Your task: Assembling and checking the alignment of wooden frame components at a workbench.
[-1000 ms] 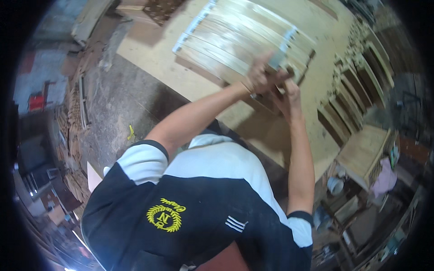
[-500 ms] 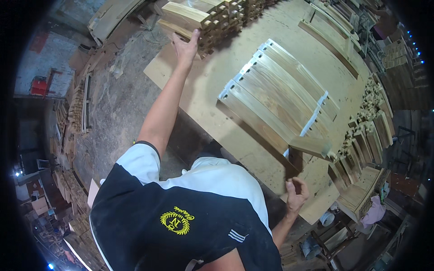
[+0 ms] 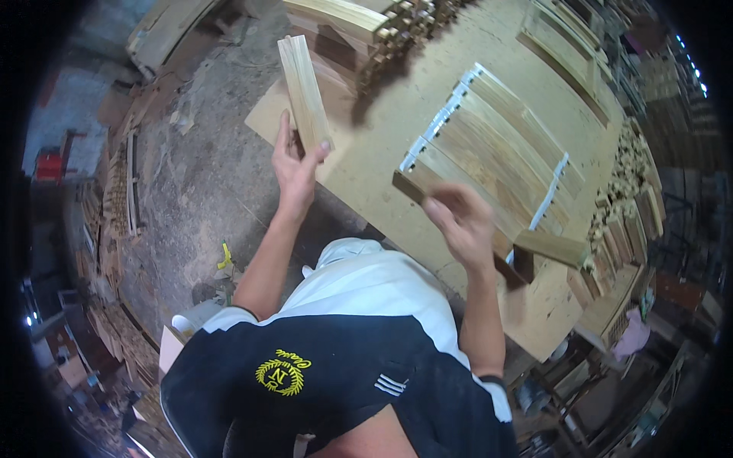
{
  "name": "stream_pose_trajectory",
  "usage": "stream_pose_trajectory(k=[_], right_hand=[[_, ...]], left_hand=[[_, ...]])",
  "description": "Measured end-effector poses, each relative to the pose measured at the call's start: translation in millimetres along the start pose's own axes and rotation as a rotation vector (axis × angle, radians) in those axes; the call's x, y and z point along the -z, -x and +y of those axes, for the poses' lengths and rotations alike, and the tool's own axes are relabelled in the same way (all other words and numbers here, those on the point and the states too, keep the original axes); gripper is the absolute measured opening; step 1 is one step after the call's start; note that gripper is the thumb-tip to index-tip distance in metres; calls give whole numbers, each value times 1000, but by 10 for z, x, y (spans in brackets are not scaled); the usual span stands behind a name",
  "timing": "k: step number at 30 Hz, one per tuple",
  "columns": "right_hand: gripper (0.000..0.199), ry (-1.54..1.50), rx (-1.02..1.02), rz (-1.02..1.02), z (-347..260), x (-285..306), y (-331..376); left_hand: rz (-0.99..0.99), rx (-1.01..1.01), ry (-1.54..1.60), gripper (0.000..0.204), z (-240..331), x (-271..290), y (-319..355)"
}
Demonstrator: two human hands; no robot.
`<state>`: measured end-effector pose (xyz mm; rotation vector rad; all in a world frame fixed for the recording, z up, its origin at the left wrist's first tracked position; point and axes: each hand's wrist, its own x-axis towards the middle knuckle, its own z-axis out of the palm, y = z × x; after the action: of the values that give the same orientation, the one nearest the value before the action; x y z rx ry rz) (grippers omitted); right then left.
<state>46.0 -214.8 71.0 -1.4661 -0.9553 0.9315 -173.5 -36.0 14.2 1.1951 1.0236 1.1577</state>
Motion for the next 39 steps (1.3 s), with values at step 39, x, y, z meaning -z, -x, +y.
stream_pose_trajectory(k=[39], right_hand=[[70,74,304,102,1123,210,-1157]], left_hand=[[-582,-516,-39,41,-6,-1202,-747]])
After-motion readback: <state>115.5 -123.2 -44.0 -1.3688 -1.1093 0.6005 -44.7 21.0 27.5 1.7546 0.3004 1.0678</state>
